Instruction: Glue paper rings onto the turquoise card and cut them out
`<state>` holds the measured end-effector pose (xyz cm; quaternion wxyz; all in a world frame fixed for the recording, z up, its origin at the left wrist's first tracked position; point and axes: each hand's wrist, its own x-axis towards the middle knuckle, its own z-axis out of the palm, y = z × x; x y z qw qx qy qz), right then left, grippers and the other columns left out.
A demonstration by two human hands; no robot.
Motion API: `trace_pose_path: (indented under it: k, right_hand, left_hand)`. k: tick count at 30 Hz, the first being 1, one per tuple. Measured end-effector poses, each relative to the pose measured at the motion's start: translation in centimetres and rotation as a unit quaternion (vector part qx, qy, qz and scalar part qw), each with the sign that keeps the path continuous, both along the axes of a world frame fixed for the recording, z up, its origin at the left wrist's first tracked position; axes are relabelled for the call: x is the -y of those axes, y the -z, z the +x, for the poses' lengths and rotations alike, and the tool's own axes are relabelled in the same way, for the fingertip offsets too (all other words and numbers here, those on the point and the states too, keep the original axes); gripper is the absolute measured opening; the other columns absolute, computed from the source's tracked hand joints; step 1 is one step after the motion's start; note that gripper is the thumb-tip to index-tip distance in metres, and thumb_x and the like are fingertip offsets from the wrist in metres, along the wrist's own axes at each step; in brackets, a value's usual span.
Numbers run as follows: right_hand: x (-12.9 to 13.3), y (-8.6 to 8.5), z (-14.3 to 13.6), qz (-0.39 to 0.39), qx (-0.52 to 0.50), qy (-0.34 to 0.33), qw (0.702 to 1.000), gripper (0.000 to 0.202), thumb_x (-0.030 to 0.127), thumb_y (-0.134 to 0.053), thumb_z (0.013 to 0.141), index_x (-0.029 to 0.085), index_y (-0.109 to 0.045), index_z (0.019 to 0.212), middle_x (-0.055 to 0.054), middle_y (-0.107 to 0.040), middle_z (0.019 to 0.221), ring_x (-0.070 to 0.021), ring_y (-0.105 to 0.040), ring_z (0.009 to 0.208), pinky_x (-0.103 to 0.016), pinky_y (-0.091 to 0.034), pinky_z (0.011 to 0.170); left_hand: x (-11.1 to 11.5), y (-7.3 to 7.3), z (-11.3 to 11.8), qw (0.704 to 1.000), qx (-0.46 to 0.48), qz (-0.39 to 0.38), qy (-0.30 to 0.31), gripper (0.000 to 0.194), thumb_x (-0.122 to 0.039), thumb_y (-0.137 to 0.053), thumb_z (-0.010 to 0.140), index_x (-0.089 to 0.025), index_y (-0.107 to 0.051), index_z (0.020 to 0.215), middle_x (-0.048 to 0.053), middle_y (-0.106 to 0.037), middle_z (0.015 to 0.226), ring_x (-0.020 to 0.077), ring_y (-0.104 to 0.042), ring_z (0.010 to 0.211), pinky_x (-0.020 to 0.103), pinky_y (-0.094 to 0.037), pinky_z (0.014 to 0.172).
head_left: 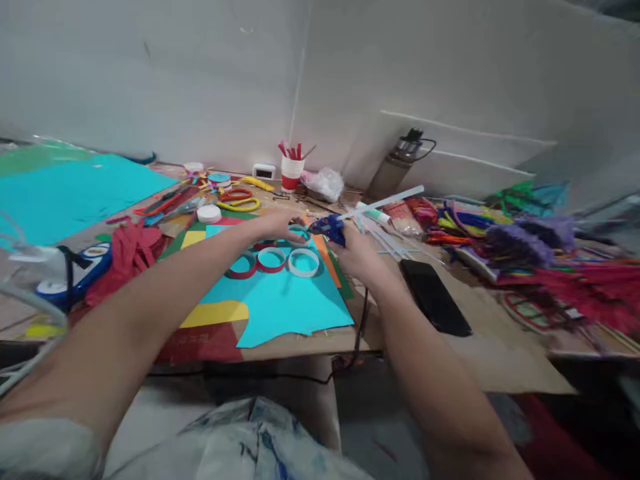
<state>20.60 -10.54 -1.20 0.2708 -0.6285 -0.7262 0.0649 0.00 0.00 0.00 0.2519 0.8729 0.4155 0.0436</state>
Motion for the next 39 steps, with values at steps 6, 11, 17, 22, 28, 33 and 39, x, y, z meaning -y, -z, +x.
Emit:
trace_pose_path:
  k: [6, 11, 17, 22, 28, 33, 39]
  right_hand:
    - [-0.2, 0.2, 0.1, -0.036, -0.001, -0.002, 0.999, 0.039, 0.022, -0.054, 0.089, 0.016, -0.058, 0.128, -0.016, -0.067, 0.126, -0.0306, -0.062, 0.115, -0.042, -0.049, 0.095]
    - [-0.3, 0.3, -0.1, -0.065, 0.011, 0.021, 0.998, 0.038, 0.024, -0.051, 0.091, 0.012, -0.059, 0.126, -0.019, -0.07, 0.118, -0.0334, -0.065, 0.109, -0.041, -0.05, 0.088]
    - [-0.4, 0.5, -1.0, -0.052, 0.009, 0.031, 0.998, 0.038, 0.025, -0.052, 0.09, 0.014, -0.06, 0.127, -0.017, -0.071, 0.114, -0.033, -0.065, 0.106, -0.04, -0.05, 0.086]
    - [-0.4, 0.4, -1.4, -0.073, 0.031, 0.035, 0.996, 0.039, 0.023, -0.05, 0.09, 0.015, -0.06, 0.126, -0.018, -0.071, 0.114, -0.0335, -0.065, 0.106, -0.04, -0.05, 0.086]
    - [0.2, -0.1, -1.4, -0.066, 0.017, 0.035, 0.997, 0.043, 0.021, -0.049, 0.09, 0.017, -0.057, 0.131, -0.016, -0.07, 0.118, -0.0319, -0.063, 0.11, -0.04, -0.049, 0.091]
    - [0.0, 0.0, -1.6, -0.077, 0.019, 0.035, 0.996, 0.041, 0.023, -0.049, 0.091, 0.016, -0.057, 0.131, -0.017, -0.069, 0.121, -0.0328, -0.064, 0.111, -0.04, -0.049, 0.09]
    - [-0.7, 0.6, -1.9, -0.076, 0.023, 0.018, 0.997, 0.046, 0.022, -0.048, 0.092, 0.017, -0.052, 0.137, -0.016, -0.069, 0.125, -0.0306, -0.064, 0.114, -0.039, -0.048, 0.093]
  left_hand:
    - [-1.3, 1.0, 0.0, 0.997, 0.011, 0.073, 0.032, 0.055, -0.052, -0.071, 0.077, -0.02, -0.065, 0.122, 0.005, -0.07, 0.124, 0.0235, -0.064, 0.109, 0.027, -0.048, 0.085]
    - [-2.0, 1.5, 0.0, 0.995, 0.009, 0.09, 0.042, 0.058, -0.055, -0.071, 0.076, -0.021, -0.065, 0.123, 0.006, -0.069, 0.126, 0.0247, -0.063, 0.112, 0.03, -0.047, 0.09]
    - [-1.8, 1.3, 0.1, 0.995, 0.014, 0.087, 0.049, 0.055, -0.053, -0.073, 0.077, -0.021, -0.066, 0.121, 0.004, -0.07, 0.122, 0.0232, -0.064, 0.108, 0.027, -0.048, 0.088]
    - [-1.4, 0.8, 0.1, 0.996, 0.006, 0.088, 0.031, 0.055, -0.053, -0.074, 0.076, -0.022, -0.067, 0.122, 0.003, -0.07, 0.121, 0.0242, -0.064, 0.107, 0.029, -0.049, 0.09]
    - [-1.4, 0.8, 0.1, 0.996, 0.01, 0.081, 0.024, 0.055, -0.051, -0.075, 0.076, -0.022, -0.067, 0.122, 0.004, -0.07, 0.12, 0.0241, -0.065, 0.106, 0.03, -0.05, 0.091]
    - [-1.8, 1.2, 0.1, 0.995, 0.01, 0.092, 0.028, 0.055, -0.054, -0.074, 0.075, -0.024, -0.068, 0.121, 0.003, -0.07, 0.121, 0.025, -0.064, 0.109, 0.03, -0.05, 0.092]
    - [-1.8, 1.1, 0.3, 0.994, 0.002, 0.102, 0.032, 0.055, -0.053, -0.075, 0.075, -0.022, -0.067, 0.12, 0.004, -0.071, 0.119, 0.0238, -0.065, 0.106, 0.028, -0.049, 0.09]
